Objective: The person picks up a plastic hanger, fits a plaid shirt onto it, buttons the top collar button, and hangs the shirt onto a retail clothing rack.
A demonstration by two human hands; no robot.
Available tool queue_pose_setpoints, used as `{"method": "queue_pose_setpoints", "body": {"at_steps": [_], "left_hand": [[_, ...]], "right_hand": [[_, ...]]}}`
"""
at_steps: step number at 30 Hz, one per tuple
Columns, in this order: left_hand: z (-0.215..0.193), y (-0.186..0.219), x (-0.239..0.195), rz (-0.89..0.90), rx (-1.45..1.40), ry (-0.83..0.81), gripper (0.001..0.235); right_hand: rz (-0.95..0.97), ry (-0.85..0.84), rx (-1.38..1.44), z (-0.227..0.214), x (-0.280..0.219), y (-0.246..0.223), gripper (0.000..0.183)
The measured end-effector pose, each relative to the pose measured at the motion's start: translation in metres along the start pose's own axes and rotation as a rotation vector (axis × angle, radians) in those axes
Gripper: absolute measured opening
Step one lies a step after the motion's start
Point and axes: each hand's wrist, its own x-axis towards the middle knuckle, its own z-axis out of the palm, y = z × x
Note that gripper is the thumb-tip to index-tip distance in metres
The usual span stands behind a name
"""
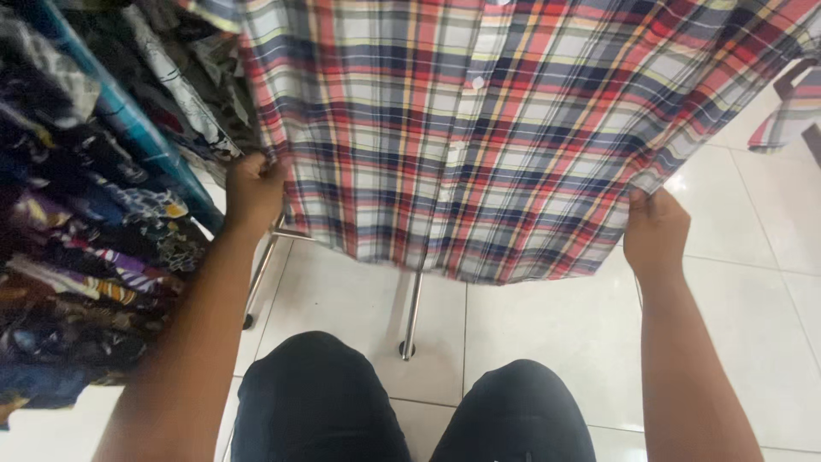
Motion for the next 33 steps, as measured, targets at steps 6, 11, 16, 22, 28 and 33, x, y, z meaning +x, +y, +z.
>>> {"method": "queue_pose_setpoints", "body": {"at_steps": [6,11,16,22,28,33], "left_hand": [[0.026,-0.083,-0.056,-0.189,0.11,-0.115,0.027],[0.066,-0.084,-0.136,-0.408,-0.129,-0.088,0.032],[0.077,-0.048,-0.18,-0.137,-0.269,-0.396,0.015],[0.08,-0.051,-0.18,-0.099,-0.157,-0.557,0.016],[0.09,-0.044,-0.191,0.002,-0.001,-0.611,0.014],[0.025,-0.004,-0.221,-0.169,0.068,-0.632,0.016]], "right_hand": [[0.125,-0.189,-0.063,0.074,-0.045,0.09,0.017],[0.195,-0.274,0.411,0.104,-0.103,0.036,0.029],[0.38,-0.3,1.246,0.2,-0.168,0.058,0.034],[0.377,-0.657,0.445,0.179,-0.178,-0.055,0.028],[0.383,-0.681,0.454,0.174,-0.149,-0.067,0.025],[0.544,-0.823,0.501,0.108,-0.159,-0.113,0.032]]}}
